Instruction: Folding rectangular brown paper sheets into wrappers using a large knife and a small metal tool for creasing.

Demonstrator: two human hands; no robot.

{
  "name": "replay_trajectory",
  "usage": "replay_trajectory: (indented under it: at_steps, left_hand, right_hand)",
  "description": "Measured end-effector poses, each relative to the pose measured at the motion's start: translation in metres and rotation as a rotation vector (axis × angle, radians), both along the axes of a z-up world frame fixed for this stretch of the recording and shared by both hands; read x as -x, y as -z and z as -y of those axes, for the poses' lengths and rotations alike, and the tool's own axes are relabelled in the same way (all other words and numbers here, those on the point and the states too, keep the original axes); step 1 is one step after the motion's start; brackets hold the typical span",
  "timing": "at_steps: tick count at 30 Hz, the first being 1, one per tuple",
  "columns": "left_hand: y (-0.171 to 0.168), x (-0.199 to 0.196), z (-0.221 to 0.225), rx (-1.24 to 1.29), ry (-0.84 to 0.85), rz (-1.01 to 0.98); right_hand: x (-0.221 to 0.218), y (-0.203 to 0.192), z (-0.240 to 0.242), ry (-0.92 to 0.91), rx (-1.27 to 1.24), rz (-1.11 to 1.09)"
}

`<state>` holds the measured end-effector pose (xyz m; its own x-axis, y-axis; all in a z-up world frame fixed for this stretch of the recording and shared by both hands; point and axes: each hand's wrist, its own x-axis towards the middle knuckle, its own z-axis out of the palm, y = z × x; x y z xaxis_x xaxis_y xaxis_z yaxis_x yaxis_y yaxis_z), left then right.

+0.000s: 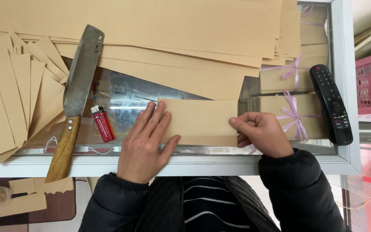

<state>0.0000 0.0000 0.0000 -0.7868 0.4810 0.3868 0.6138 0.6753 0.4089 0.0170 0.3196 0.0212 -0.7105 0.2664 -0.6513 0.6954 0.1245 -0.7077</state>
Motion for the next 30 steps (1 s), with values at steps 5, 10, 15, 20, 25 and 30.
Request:
replay_trajectory:
  at_steps: [5, 10, 15, 20, 25, 30]
  left_hand:
    - [0.001, 0.000, 0.000, -0.007, 0.002, -0.004]
    - [0.000, 0.000, 0.000, -0.010, 0.009, -0.003]
    - [0.001, 0.001, 0.000, -0.008, 0.008, -0.008]
    - [0.006, 0.000, 0.001, 0.003, -0.001, -0.031]
    - [0.005, 0.002, 0.009, 0.124, -0.012, -0.053]
    - [0.002, 0.006, 0.019, 0.265, 0.037, -0.109]
  right_hand:
    - [0.000, 0.000, 0.000, -0.012, -0.010, -0.007]
    - [-0.001, 0.005, -0.002, -0.007, 0.004, -0.022]
    - [-0.002, 0.010, -0.003, -0.008, 0.017, -0.047]
    - [-0.002, 0.010, -0.001, -0.003, 0.002, -0.057]
    - [-0.001, 0.013, -0.002, -0.005, -0.006, -0.059]
    - [0.001, 0.012, -0.002, -0.006, -0.037, -0.035]
